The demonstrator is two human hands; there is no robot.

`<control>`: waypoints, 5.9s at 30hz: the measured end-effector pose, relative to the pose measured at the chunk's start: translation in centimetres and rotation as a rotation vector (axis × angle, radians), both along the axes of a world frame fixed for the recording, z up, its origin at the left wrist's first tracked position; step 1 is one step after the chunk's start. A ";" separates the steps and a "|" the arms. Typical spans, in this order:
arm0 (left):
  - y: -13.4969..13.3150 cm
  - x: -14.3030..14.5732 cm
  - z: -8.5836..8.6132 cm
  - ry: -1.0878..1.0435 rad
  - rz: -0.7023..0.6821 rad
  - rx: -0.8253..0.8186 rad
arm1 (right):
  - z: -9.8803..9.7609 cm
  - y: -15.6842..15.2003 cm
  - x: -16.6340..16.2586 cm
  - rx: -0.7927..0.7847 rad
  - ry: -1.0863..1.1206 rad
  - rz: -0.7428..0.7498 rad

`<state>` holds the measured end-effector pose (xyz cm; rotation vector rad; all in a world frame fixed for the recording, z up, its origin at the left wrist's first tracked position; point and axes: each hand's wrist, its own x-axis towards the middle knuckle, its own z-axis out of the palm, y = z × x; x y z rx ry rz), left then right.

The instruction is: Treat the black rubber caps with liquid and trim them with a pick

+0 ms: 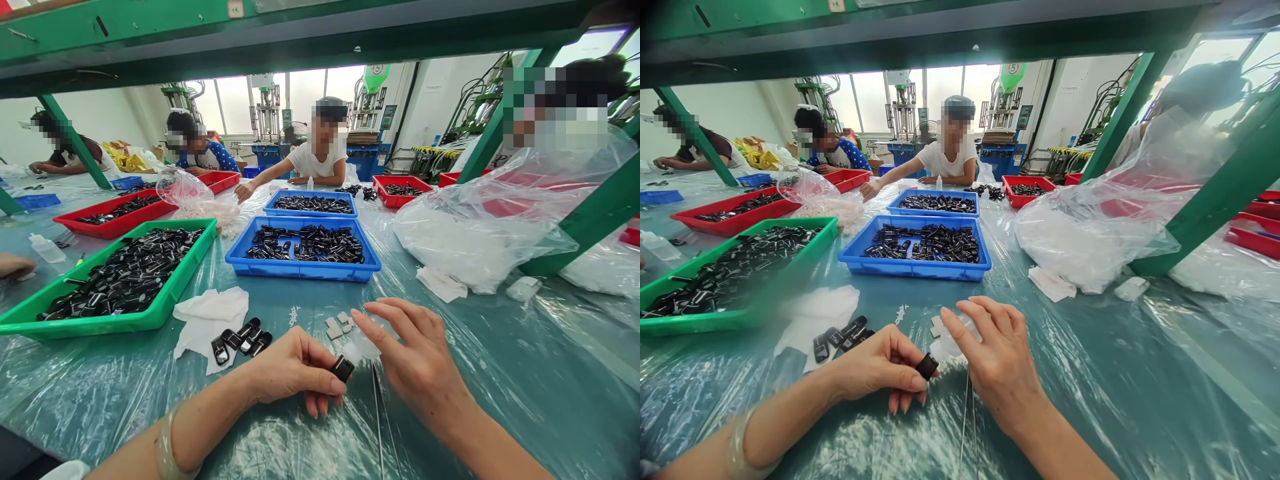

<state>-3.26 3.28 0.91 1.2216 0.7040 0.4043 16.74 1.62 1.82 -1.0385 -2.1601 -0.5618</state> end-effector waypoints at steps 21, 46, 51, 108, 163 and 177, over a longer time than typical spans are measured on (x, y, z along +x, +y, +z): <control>0.0 0.0 -0.3 -0.031 0.007 -0.016 | -0.1 0.3 0.4 0.028 0.008 0.061; -0.1 -0.1 0.1 -0.042 0.018 -0.043 | -0.1 0.7 0.7 0.066 -0.033 0.138; -0.2 -0.2 0.2 -0.036 0.022 -0.044 | -0.4 0.8 0.8 0.043 -0.009 0.141; -0.2 -0.2 0.4 -0.037 0.019 -0.047 | 0.2 0.8 1.0 0.050 0.014 0.182; -0.3 0.1 0.2 -0.036 0.001 -0.077 | 0.3 0.2 0.8 0.108 -0.030 0.166; -0.3 0.2 0.4 -0.028 0.001 -0.102 | 0.4 0.0 0.6 0.124 -0.042 0.135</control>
